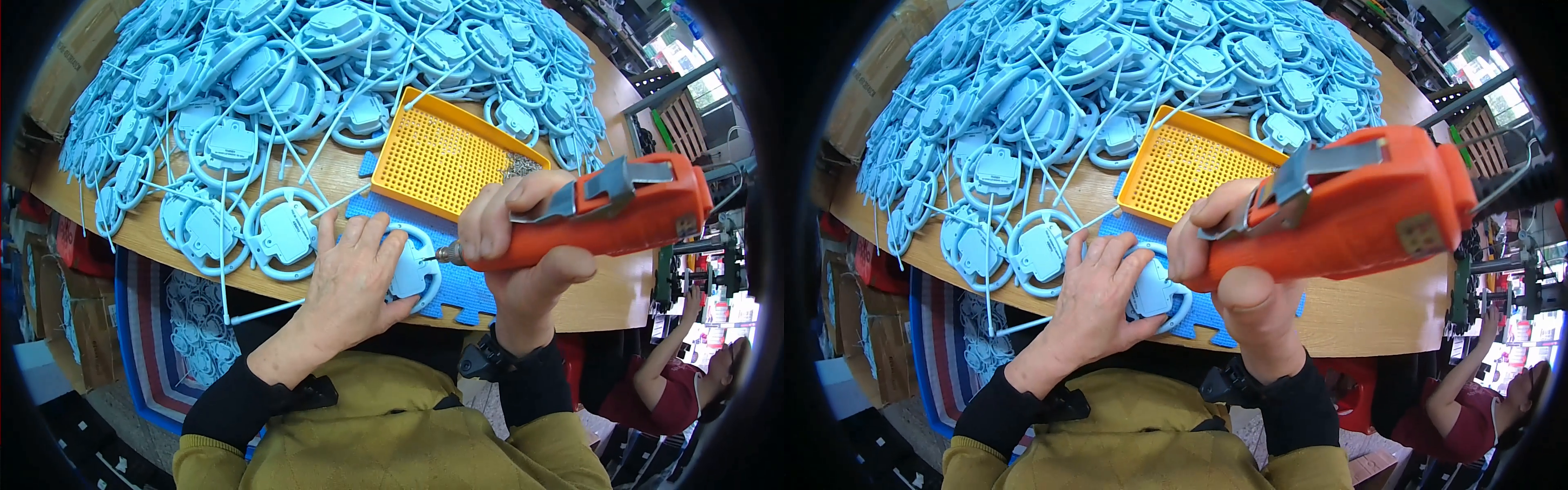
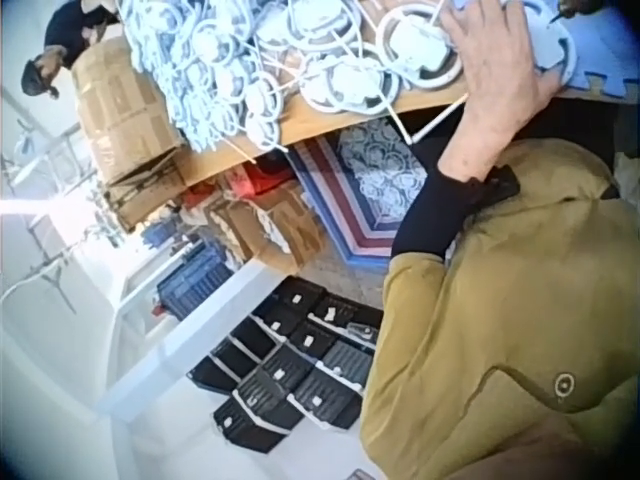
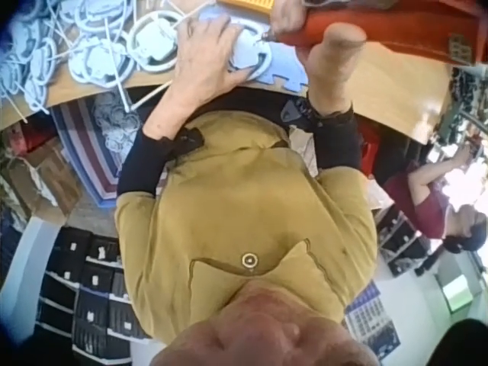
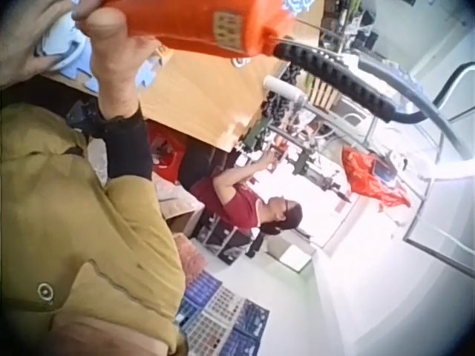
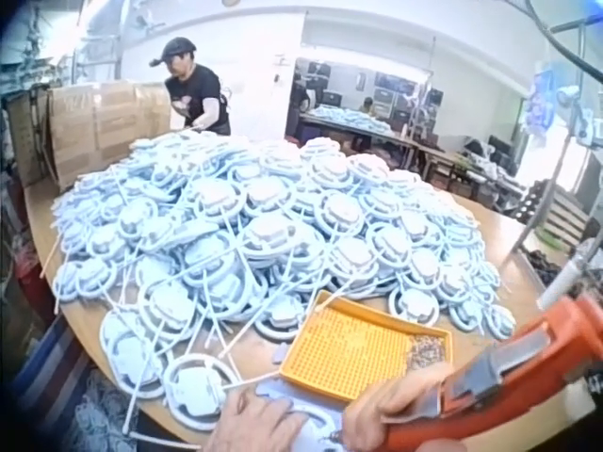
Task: Assembling blue plastic components using an electric screwdriver at a factory workbench.
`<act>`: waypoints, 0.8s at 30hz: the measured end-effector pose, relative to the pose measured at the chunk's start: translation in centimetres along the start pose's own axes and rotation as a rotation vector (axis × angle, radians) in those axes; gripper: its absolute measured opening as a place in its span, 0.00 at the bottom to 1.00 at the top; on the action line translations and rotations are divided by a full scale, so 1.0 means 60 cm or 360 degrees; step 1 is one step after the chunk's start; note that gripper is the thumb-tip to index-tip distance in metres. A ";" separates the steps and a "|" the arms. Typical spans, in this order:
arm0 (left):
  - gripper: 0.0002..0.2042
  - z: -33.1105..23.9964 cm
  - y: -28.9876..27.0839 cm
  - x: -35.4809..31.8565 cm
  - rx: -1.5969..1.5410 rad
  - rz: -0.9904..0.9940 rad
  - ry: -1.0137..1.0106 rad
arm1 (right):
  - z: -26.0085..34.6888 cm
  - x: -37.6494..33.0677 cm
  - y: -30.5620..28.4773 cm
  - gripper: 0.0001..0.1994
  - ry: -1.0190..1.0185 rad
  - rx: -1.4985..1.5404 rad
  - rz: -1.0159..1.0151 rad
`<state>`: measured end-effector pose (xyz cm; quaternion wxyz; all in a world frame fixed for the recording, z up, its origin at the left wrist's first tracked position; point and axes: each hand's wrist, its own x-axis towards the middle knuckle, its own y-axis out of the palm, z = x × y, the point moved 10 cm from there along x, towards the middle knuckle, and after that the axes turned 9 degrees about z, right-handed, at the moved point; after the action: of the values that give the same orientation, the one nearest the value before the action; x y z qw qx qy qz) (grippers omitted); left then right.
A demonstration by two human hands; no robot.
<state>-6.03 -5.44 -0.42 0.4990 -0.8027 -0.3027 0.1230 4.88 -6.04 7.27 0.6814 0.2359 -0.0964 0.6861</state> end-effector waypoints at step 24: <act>0.31 -0.006 -0.042 -0.050 -0.0090 -0.0028 0.0052 | -0.019 -0.006 0.019 0.33 0.0071 0.0371 0.0098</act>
<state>-9.14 -6.72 1.61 0.4820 -0.8157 -0.3048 0.0969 3.54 -5.92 6.32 0.6299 0.2950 -0.0080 0.7184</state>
